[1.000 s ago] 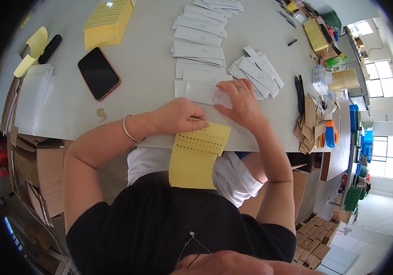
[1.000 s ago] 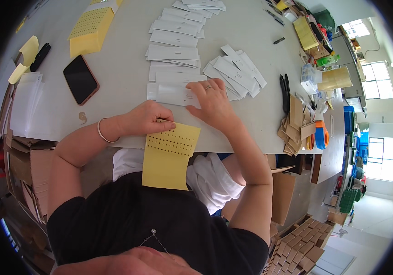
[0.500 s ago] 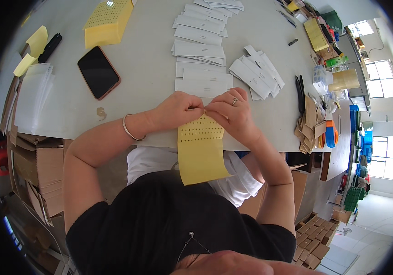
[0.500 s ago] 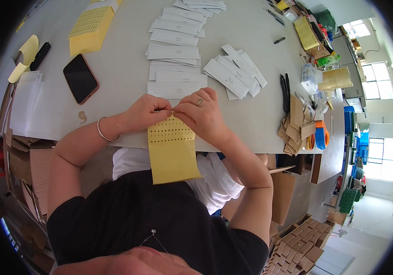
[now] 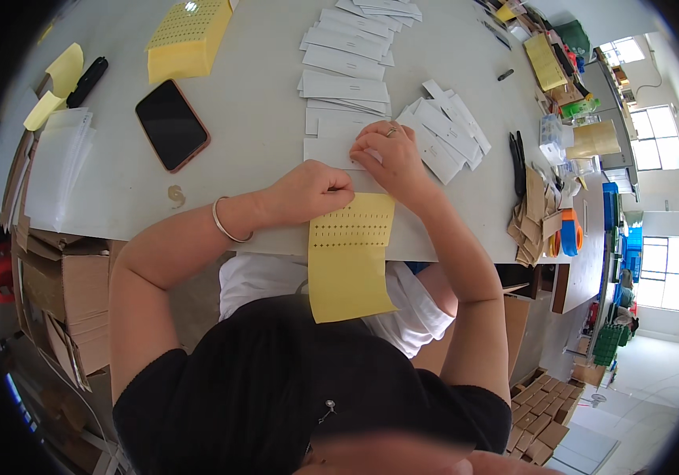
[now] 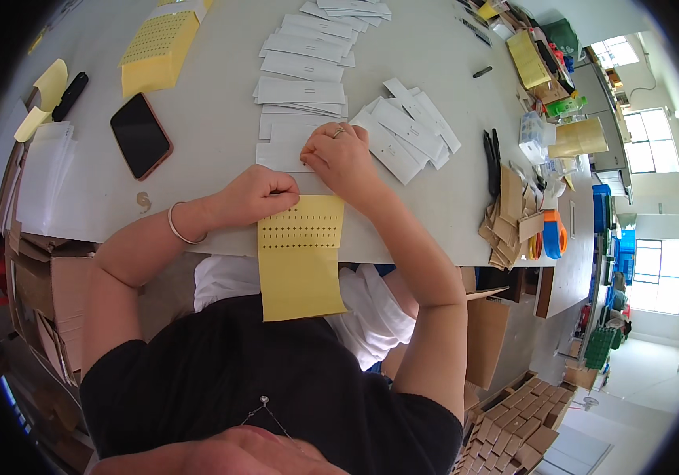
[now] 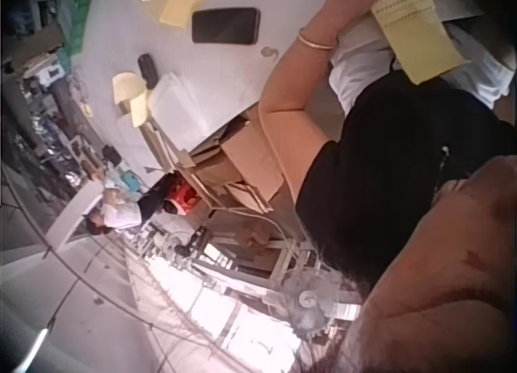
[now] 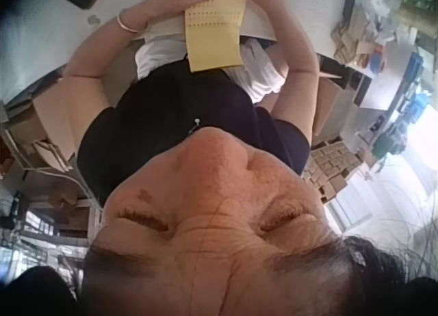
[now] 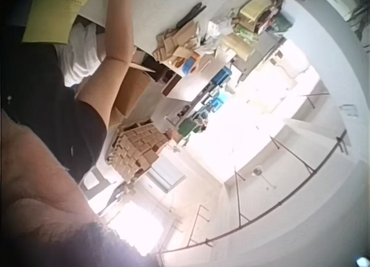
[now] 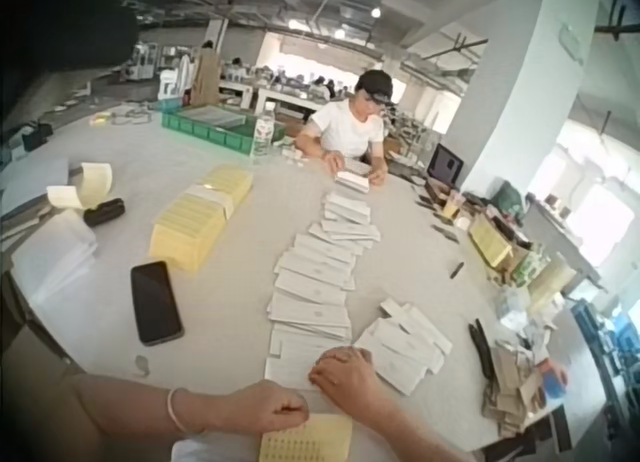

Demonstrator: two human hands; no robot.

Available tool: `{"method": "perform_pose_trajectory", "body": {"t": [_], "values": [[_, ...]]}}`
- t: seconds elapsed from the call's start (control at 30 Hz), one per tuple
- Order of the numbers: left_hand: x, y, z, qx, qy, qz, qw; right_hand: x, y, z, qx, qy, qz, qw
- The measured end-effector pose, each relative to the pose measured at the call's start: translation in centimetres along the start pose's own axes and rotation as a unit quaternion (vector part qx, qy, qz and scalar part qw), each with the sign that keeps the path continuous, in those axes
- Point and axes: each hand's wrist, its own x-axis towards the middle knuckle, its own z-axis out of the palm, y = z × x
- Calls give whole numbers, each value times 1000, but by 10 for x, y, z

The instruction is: The person organizes paper strips on the table, peels stickers from a yellow backing sheet, and attaches them to the strips by hand.

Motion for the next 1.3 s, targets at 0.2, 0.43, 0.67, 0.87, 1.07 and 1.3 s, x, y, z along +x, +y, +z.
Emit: {"method": "perform_pose_trajectory", "body": {"t": [0.2,0.43,0.67,0.87,1.07,1.3], "values": [[-2,5,-3,24,-29,7,999,-1,-11,-6,-43,-16,39,998],[-3,5,-2,54,-64,45,996,-11,-17,-16,-97,-54,2,994],[0,3,2,-13,-20,18,1000,-39,34,-54,-246,62,180,950],[-1,2,-1,-22,-1,3,1000,-37,-25,-37,4,13,39,999],[2,0,-1,-21,2,2,1000,-38,-39,-18,-94,42,-102,989],[2,5,-5,-63,5,-76,995,-18,-27,-30,-28,39,-47,998]]}}
